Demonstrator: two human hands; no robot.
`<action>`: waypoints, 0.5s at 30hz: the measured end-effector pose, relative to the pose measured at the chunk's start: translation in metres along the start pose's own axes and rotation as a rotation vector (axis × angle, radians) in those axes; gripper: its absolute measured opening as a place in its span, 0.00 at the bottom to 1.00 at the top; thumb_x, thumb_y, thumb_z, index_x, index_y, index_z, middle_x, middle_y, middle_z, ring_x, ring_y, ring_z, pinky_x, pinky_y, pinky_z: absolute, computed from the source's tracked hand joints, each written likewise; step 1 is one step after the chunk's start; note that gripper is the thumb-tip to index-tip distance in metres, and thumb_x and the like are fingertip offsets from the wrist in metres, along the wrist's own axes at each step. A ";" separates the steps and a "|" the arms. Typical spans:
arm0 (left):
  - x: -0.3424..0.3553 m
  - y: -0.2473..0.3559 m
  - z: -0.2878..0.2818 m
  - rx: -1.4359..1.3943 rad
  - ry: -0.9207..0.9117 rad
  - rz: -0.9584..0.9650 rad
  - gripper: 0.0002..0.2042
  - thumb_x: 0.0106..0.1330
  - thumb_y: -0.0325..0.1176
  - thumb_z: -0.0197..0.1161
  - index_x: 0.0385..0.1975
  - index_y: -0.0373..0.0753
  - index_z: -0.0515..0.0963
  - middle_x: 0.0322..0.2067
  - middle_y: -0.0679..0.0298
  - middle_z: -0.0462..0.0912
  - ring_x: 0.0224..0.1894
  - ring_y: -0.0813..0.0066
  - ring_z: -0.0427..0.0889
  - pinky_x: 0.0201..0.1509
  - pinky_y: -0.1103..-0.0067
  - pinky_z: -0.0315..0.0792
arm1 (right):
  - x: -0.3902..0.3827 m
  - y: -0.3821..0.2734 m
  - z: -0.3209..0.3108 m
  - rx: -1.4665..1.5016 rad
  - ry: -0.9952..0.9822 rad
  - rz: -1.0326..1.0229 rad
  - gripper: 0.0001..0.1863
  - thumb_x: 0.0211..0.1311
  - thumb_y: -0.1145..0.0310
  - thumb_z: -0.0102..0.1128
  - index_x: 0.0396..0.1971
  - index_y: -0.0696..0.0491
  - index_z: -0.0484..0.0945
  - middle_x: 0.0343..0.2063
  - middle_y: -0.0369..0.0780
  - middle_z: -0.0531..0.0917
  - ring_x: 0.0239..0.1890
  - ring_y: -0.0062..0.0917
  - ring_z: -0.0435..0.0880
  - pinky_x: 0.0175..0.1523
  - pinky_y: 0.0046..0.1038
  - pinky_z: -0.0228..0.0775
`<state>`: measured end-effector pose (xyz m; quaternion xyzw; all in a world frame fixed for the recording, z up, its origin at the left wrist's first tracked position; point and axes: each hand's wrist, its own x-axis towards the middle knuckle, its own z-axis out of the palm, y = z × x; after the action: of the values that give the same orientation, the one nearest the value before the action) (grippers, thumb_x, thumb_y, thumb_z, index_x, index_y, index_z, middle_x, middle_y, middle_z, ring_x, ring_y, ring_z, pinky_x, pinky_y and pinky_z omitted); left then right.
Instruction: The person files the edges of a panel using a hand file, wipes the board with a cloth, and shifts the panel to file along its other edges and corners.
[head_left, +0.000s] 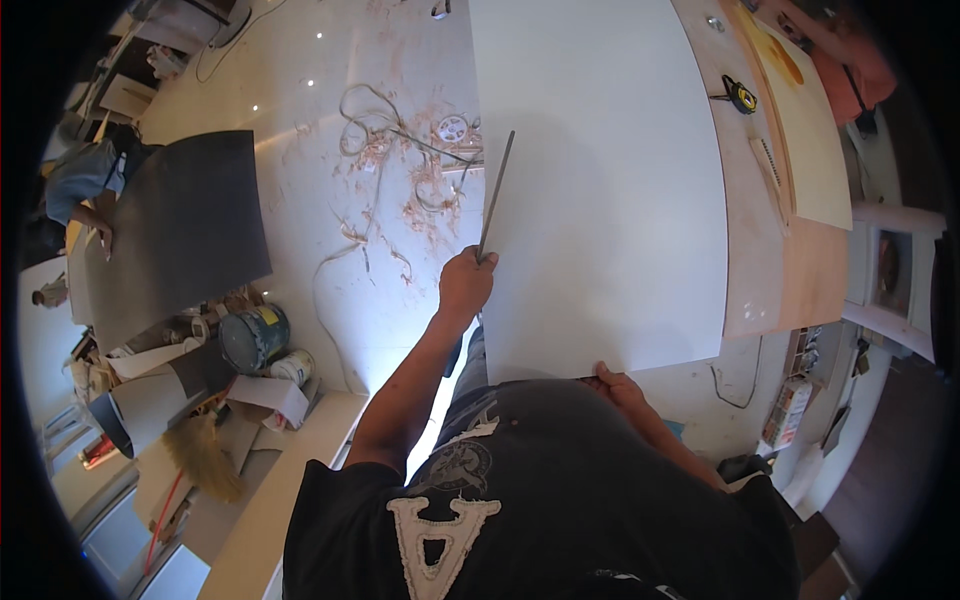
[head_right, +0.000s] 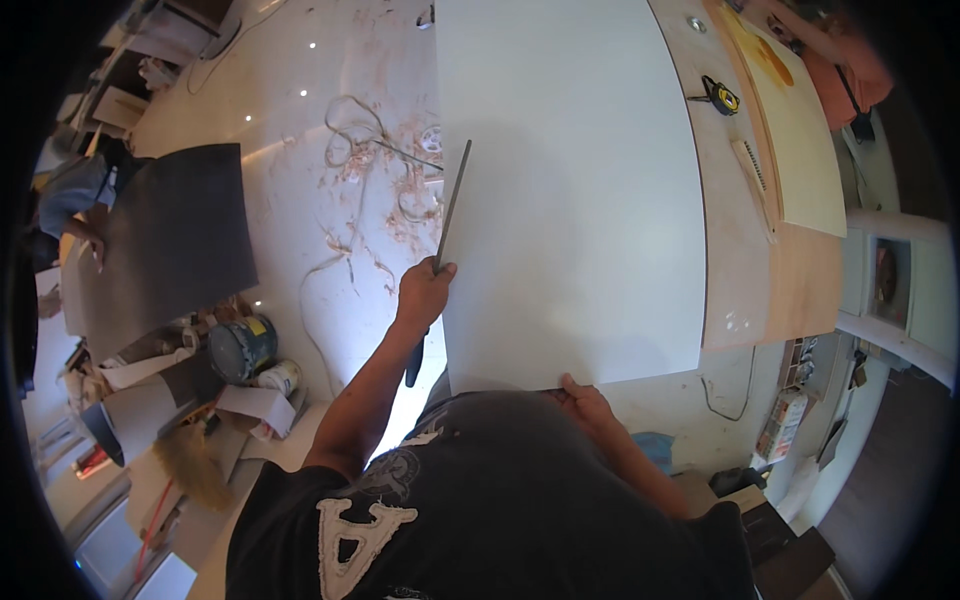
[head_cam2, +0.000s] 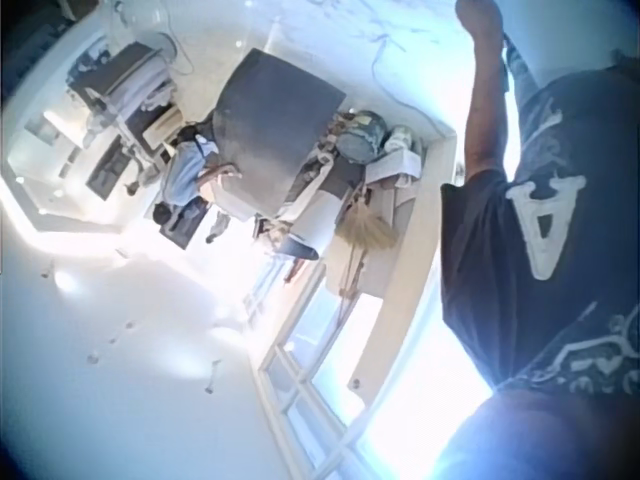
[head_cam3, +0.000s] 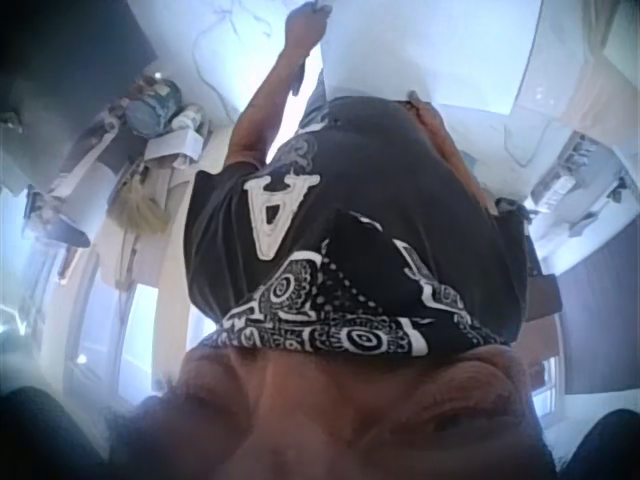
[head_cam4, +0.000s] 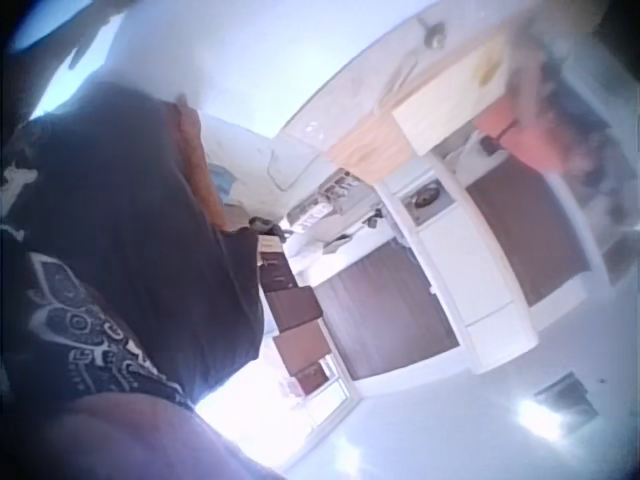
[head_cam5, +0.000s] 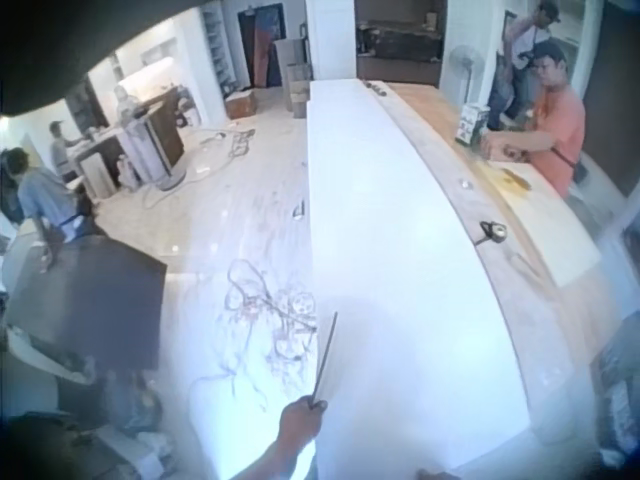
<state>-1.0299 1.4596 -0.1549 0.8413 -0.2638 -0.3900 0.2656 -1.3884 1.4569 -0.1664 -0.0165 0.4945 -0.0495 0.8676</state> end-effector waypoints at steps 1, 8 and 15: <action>-0.006 0.007 -0.004 0.000 0.030 0.037 0.18 0.69 0.40 0.59 0.48 0.30 0.79 0.35 0.45 0.86 0.39 0.44 0.84 0.47 0.62 0.75 | -0.004 -0.005 0.003 -0.009 0.011 0.002 0.28 0.78 0.55 0.47 0.56 0.70 0.71 0.55 0.50 0.80 0.58 0.37 0.79 0.67 0.37 0.69; -0.025 0.004 -0.046 -0.094 0.106 0.018 0.22 0.68 0.31 0.58 0.58 0.24 0.69 0.34 0.37 0.83 0.39 0.40 0.84 0.46 0.58 0.76 | -0.039 -0.040 0.033 -1.347 0.483 -0.006 0.28 0.65 0.44 0.61 0.36 0.60 0.84 0.32 0.48 0.87 0.43 0.39 0.86 0.50 0.41 0.75; -0.012 0.060 -0.066 -0.361 -0.158 -0.131 0.24 0.60 0.24 0.51 0.60 0.31 0.66 0.30 0.55 0.80 0.19 0.72 0.79 0.15 0.76 0.71 | 0.052 -0.174 0.112 -2.088 0.559 -1.376 0.34 0.63 0.52 0.66 0.62 0.60 0.71 0.67 0.55 0.66 0.69 0.55 0.63 0.66 0.56 0.59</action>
<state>-0.9981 1.4404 -0.0729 0.7623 -0.1543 -0.5120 0.3646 -1.2775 1.2760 -0.1406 -0.9263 0.3530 -0.0780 0.1060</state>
